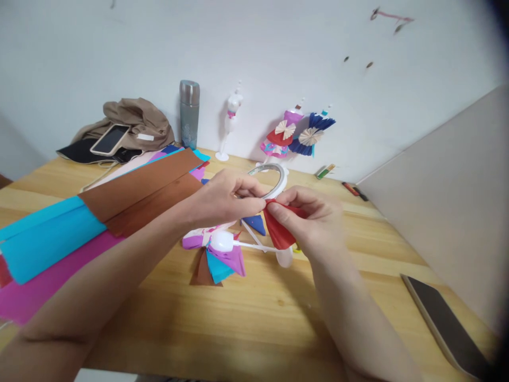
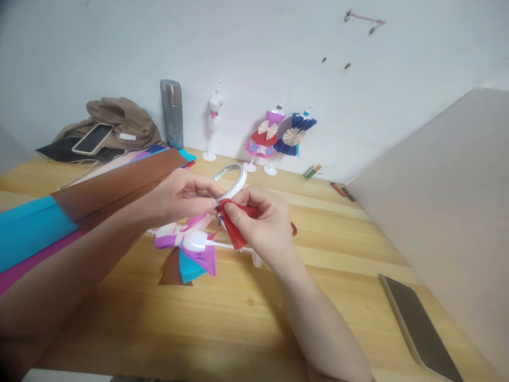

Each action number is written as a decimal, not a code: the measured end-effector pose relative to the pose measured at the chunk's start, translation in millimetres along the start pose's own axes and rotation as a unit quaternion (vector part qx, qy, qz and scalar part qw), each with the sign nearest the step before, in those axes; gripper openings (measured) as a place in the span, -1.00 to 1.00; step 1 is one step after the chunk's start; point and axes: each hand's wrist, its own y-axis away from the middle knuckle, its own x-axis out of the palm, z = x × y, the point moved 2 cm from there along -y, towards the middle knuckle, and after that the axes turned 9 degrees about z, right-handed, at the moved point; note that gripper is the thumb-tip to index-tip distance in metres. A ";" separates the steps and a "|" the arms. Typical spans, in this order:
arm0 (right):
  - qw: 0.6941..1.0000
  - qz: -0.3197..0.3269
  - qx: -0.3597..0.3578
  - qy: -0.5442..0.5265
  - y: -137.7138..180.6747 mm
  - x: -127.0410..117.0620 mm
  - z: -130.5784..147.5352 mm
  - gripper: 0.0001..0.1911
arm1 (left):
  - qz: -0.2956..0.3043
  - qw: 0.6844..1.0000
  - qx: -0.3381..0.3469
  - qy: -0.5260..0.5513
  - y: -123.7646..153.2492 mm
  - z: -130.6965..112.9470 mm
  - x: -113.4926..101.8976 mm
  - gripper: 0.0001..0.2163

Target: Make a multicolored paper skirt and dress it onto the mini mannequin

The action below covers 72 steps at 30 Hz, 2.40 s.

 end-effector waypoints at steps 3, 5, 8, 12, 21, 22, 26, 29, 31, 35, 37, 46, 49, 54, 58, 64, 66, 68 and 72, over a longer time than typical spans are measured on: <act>1.000 -0.001 -0.002 0.003 0.2 0.2 -1.0 -0.85 | 0.004 1.000 0.004 0.023 -2.4 4.7 2.7 -0.89; 1.000 0.001 -0.004 0.000 -0.2 -0.1 -1.5 -0.85 | 0.012 0.999 0.012 0.035 -4.5 8.9 4.2 -0.90; 1.000 0.006 -0.002 -0.002 -1.1 -0.6 -1.4 -0.84 | 0.013 0.999 0.016 0.036 -6.7 13.5 5.0 -0.90; 1.000 0.006 0.003 0.007 -1.3 -0.8 -1.0 -0.82 | 0.011 0.999 0.025 0.031 -6.4 12.7 3.6 -0.90; 0.999 0.011 -0.015 0.027 -1.0 -0.3 -2.2 -0.80 | 0.008 0.999 -0.014 0.027 -2.3 1.4 2.0 -0.90; 0.999 0.012 -0.019 0.027 -1.2 -0.2 -2.2 -0.80 | 0.005 0.999 -0.015 0.033 -2.9 2.3 2.8 -0.90; 0.999 0.016 -0.020 0.026 -1.3 0.5 -2.0 -0.82 | -0.006 0.997 -0.027 0.066 -6.1 9.3 4.7 -0.92; 0.999 0.010 -0.016 0.032 -1.1 0.6 -0.1 -0.83 | -0.009 0.995 -0.038 0.095 -7.8 11.8 4.4 -0.94; 0.999 0.009 -0.014 0.030 -1.5 0.8 2.0 -0.83 | -0.013 0.993 -0.042 0.110 -8.4 11.2 3.9 -0.94; 1.000 0.017 -0.014 0.022 -3.2 1.2 5.6 -0.85 | -0.023 0.991 -0.053 0.123 -8.9 7.7 3.0 -0.94; 0.999 0.024 -0.018 0.022 -3.9 1.2 6.4 -0.85 | -0.027 0.990 -0.061 0.128 -9.0 6.0 3.1 -0.93; 0.997 0.049 -0.015 0.056 -1.1 -1.1 -1.8 -0.75 | -0.062 0.991 -0.092 0.080 -8.6 2.8 1.2 -0.90; 0.995 0.042 -0.036 0.085 -0.1 -4.5 -5.5 -0.74 | -0.065 0.994 -0.074 0.049 -7.6 2.2 -0.8 -0.88; 0.989 -0.022 -0.083 0.117 1.6 -8.6 -3.3 -0.80 | -0.086 0.996 -0.027 0.012 -3.8 -2.6 -5.0 -0.88; 0.983 -0.068 -0.132 0.106 1.1 -11.2 -2.7 -0.91 | -0.084 0.996 -0.035 -0.003 0.4 -7.8 -11.6 -0.86; 0.971 0.043 -0.170 0.161 -4.4 -20.7 -8.4 -0.69 | 0.055 0.994 -0.078 -0.043 1.6 -3.8 -10.5 -0.85; 0.967 0.119 -0.151 0.165 -5.1 -20.5 -9.9 -0.65 | 0.072 0.994 -0.075 -0.034 0.9 -0.6 -9.6 -0.86; 0.965 0.159 -0.139 0.158 -4.6 -18.0 -9.3 -0.64 | 0.082 0.993 -0.076 -0.030 0.5 1.8 -8.8 -0.87; 0.977 0.149 -0.077 0.129 -3.6 -8.7 -7.2 -0.71 | 0.091 0.992 -0.086 -0.017 0.8 3.8 -6.3 -0.88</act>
